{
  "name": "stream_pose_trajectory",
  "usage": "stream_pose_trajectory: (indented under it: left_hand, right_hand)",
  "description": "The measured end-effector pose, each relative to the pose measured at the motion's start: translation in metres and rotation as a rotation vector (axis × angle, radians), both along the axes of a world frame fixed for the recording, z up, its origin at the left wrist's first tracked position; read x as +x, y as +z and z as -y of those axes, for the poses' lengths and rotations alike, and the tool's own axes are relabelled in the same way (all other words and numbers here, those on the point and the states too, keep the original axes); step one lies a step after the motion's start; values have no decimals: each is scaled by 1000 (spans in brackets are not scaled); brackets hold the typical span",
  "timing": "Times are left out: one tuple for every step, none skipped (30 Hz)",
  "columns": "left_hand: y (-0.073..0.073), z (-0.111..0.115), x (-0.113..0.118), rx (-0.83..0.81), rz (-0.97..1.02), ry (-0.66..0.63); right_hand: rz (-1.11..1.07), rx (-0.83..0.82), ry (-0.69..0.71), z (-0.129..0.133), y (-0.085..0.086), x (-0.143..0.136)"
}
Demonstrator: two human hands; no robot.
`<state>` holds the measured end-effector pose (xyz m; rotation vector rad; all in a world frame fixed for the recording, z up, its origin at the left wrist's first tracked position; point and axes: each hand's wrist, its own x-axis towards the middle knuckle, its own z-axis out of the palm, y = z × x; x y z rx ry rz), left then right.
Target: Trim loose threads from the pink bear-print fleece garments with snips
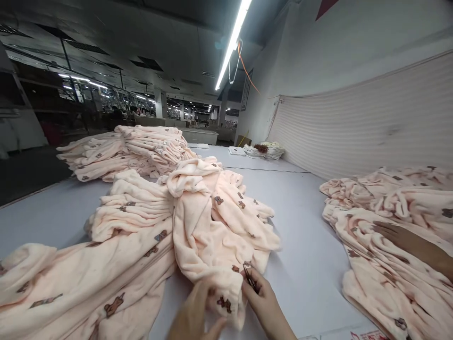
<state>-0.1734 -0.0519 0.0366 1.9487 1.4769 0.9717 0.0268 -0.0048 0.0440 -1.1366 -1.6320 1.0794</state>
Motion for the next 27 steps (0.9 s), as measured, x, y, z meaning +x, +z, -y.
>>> stream_pose_trajectory:
  left_hand:
    - [-7,-1,18,69,59,48]
    - [-15,-3,33,139,92,105]
    - [-21,-4,43,218,107,158]
    - [-26,-5,49,280,113,197]
    - [-29,-5,51,325,121,223]
    - [-30,-4,50,340,138,235]
    - [-28,-3,47,318,168,233]
    - [-24,-3,43,253,210,215]
    - [-19,-2,37,151,268,179]
    - [-13,-2,31,16,345,122]
    - [-8,-2,26,-138,440,47]
    - [-3,-2,20,-291,555,-32]
    - [1,-1,16,-420,687,-93]
    - [4,-1,13,-512,823,-127]
    - [5,0,10,-567,950,-136]
    - [6,1,9,-594,1056,-128]
    - [6,3,8,-604,1141,-116]
    - [6,4,7,-614,1208,-113]
    - [5,5,6,-630,1258,-126]
    - [6,7,6,-645,1301,-153]
    - [7,8,5,-655,1339,-188]
    - [8,9,5,-658,1369,-224]
    - [10,9,6,-655,1389,-257]
    - [13,10,6,-647,1400,-284]
    - [15,11,7,-640,1405,-305]
    - [18,11,8,-634,1406,-318]
    - [20,11,9,-630,1401,-323]
  right_hand:
    - [-13,-1,4,5,3,-6]
    - [-22,7,-5,10,5,-11]
    - [-24,25,-26,15,8,-15]
    - [-15,52,-60,18,10,-18]
    - [6,86,-97,22,12,-21]
    - [38,126,-133,25,14,-24]
    - [76,170,-162,27,14,-26]
    - [120,217,-181,28,14,-28]
    - [167,268,-199,29,13,-30]
    - [214,322,-219,29,12,-32]
    - [262,373,-241,28,10,-34]
    - [307,411,-264,27,8,-35]
    - [344,429,-283,26,6,-37]
    - [368,419,-297,25,5,-38]
    - [378,384,-296,24,5,-39]
    - [379,332,-277,24,7,-39]
    - [374,274,-248,24,10,-38]
    - [365,221,-208,26,13,-36]
    - [352,183,-159,28,17,-33]
    - [329,163,-105,31,21,-30]
    - [301,160,-53,35,25,-27]
    - [279,163,-6,38,28,-24]
    - [272,167,37,42,30,-22]
    - [277,170,63,45,32,-20]
    - [294,170,70,47,33,-19]
    - [311,168,65,48,34,-19]
    - [318,165,58,48,34,-18]
